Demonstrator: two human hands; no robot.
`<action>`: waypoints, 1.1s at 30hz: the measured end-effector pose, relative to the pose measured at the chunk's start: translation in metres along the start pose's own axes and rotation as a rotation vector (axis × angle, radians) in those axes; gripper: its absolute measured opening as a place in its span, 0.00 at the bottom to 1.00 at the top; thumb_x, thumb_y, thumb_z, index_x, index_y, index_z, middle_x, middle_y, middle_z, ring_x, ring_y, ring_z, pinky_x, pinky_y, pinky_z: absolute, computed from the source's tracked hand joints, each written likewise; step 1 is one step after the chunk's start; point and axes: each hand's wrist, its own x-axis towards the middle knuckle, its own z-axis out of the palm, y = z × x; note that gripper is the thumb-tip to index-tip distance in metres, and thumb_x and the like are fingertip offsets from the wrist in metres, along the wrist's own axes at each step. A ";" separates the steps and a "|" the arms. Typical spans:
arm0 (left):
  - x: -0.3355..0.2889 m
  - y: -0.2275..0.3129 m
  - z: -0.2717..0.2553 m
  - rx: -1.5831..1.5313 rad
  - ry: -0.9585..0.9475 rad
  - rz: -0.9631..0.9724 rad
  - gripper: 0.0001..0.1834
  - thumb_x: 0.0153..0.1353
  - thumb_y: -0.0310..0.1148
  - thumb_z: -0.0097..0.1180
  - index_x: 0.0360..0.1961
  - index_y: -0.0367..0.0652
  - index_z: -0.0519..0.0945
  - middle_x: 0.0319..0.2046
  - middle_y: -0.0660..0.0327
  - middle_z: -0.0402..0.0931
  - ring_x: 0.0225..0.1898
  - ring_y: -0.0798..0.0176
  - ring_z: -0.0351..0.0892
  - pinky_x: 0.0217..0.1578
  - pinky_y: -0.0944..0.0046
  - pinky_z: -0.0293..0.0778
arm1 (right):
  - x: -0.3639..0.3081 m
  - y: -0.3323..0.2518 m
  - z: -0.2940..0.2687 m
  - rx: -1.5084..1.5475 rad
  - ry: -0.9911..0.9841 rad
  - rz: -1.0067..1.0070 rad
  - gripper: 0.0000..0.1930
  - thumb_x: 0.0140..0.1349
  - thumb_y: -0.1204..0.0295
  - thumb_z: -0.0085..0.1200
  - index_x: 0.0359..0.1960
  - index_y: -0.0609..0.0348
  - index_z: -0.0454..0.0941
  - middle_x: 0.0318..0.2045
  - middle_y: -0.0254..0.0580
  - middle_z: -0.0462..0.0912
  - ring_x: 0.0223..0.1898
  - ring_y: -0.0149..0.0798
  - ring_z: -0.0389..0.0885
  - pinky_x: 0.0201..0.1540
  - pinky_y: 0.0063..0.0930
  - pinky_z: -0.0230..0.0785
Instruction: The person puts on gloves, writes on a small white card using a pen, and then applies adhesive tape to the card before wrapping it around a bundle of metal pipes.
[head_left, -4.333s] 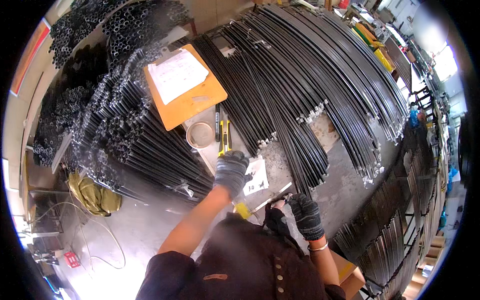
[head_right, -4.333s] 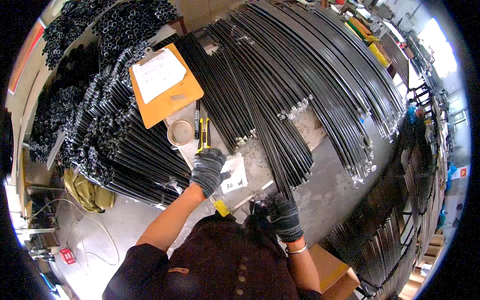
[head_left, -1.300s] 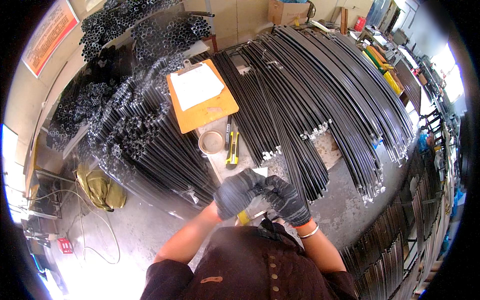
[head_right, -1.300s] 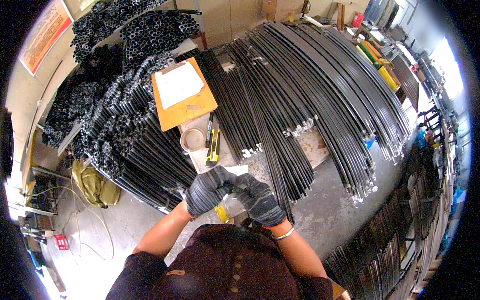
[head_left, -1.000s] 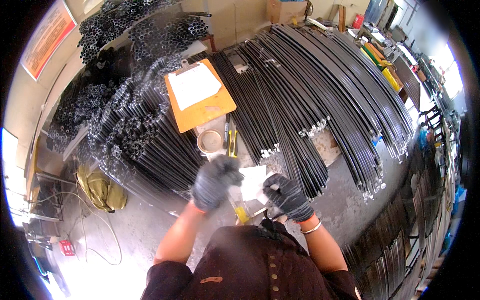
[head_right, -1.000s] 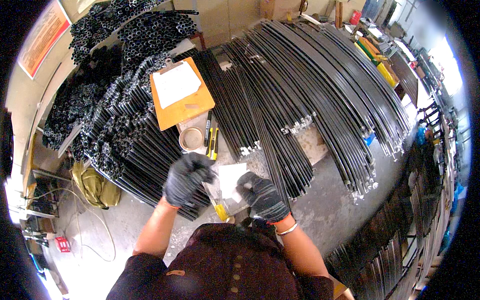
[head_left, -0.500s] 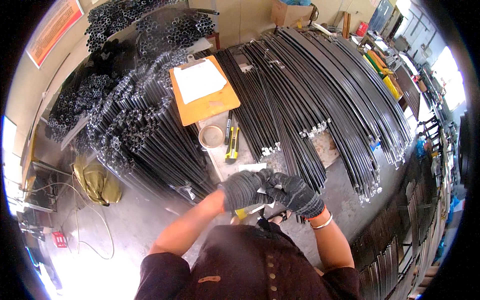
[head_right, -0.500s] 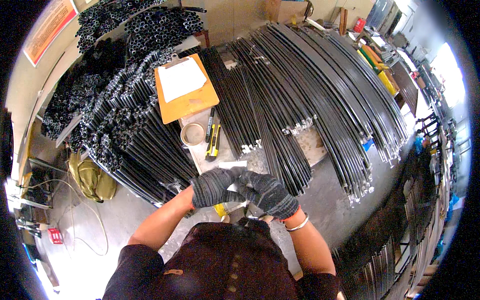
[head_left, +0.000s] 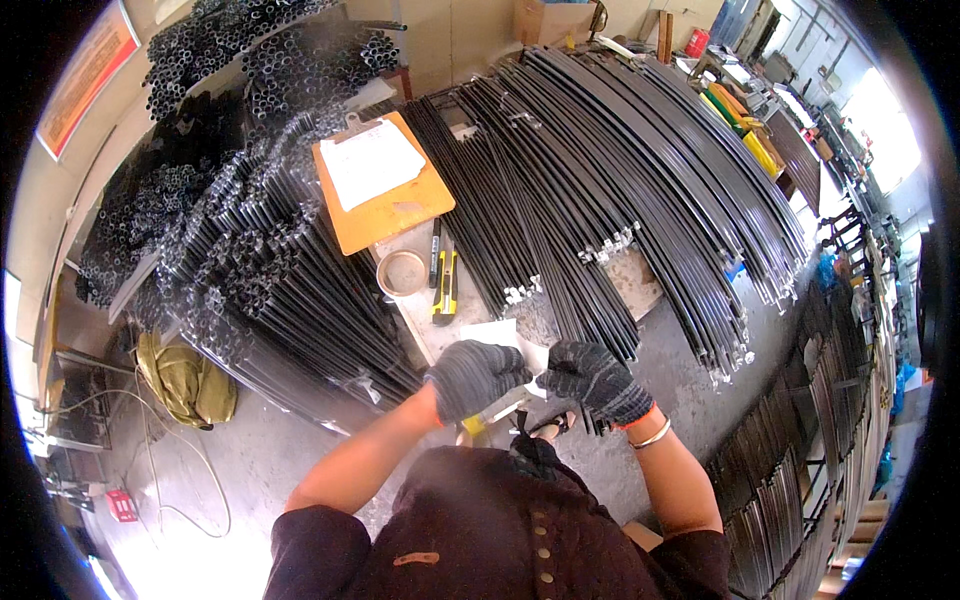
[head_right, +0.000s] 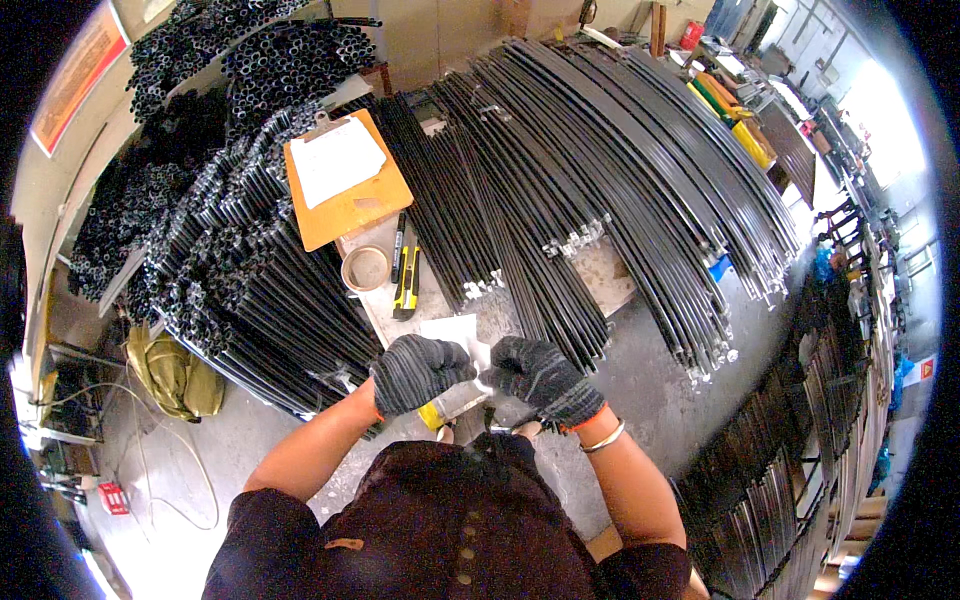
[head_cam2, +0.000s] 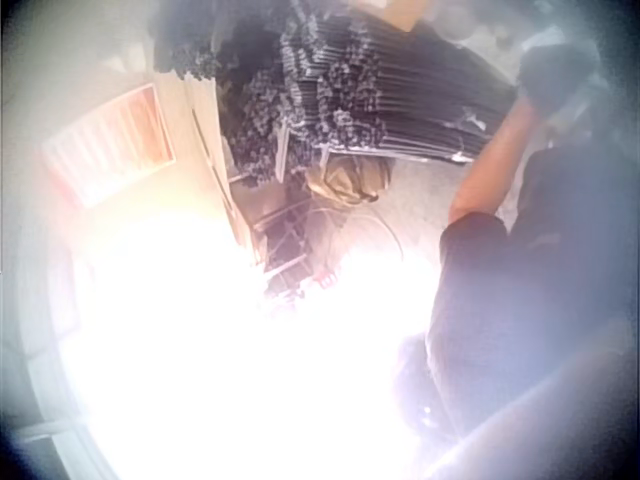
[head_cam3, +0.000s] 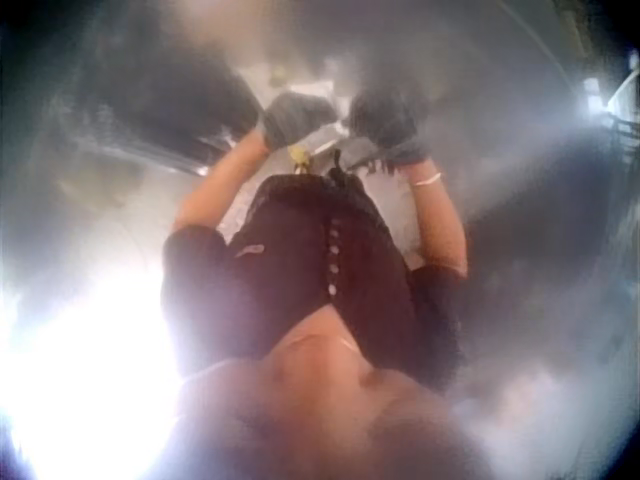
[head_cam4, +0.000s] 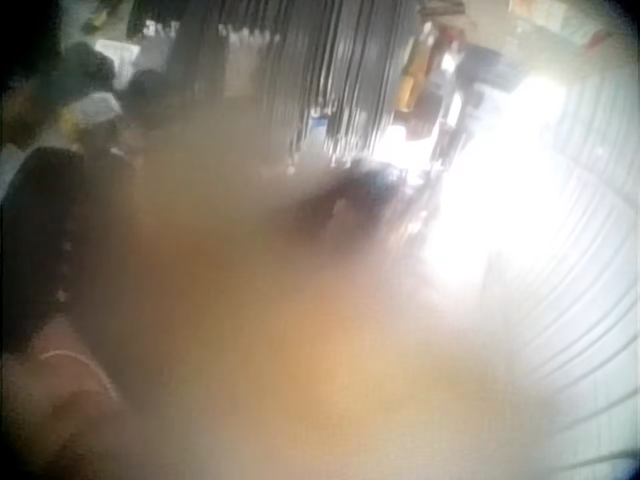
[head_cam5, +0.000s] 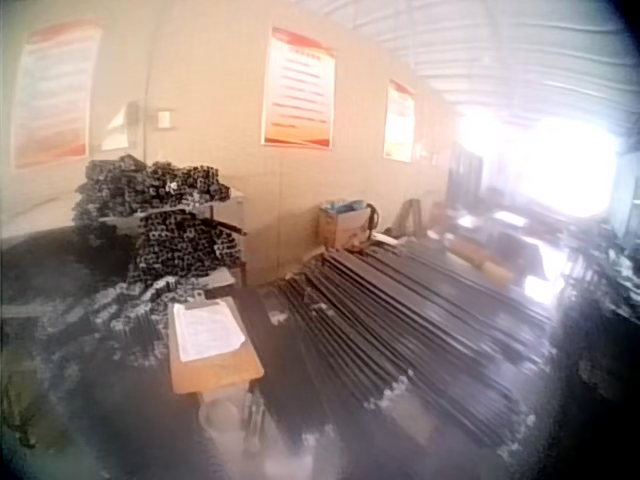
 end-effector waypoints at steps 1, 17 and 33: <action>0.000 0.003 0.002 0.000 -0.004 -0.020 0.13 0.58 0.41 0.58 0.36 0.42 0.82 0.31 0.49 0.80 0.30 0.50 0.80 0.32 0.62 0.76 | 0.000 0.002 0.000 -0.060 0.000 -0.037 0.09 0.53 0.72 0.64 0.29 0.64 0.77 0.23 0.45 0.78 0.26 0.42 0.78 0.29 0.34 0.67; -0.014 0.008 0.025 -0.448 0.142 -0.170 0.14 0.64 0.37 0.52 0.44 0.39 0.79 0.33 0.59 0.82 0.25 0.65 0.78 0.26 0.66 0.73 | -0.017 -0.005 0.039 -0.282 0.219 -0.111 0.13 0.53 0.78 0.53 0.43 0.64 0.76 0.40 0.50 0.79 0.41 0.48 0.79 0.43 0.39 0.73; -0.004 0.000 0.012 -0.874 0.115 -0.348 0.15 0.64 0.39 0.54 0.44 0.40 0.69 0.24 0.64 0.76 0.19 0.74 0.69 0.18 0.72 0.66 | 0.010 -0.026 0.036 0.089 0.302 0.015 0.14 0.53 0.79 0.60 0.42 0.62 0.76 0.34 0.44 0.80 0.37 0.42 0.80 0.43 0.33 0.71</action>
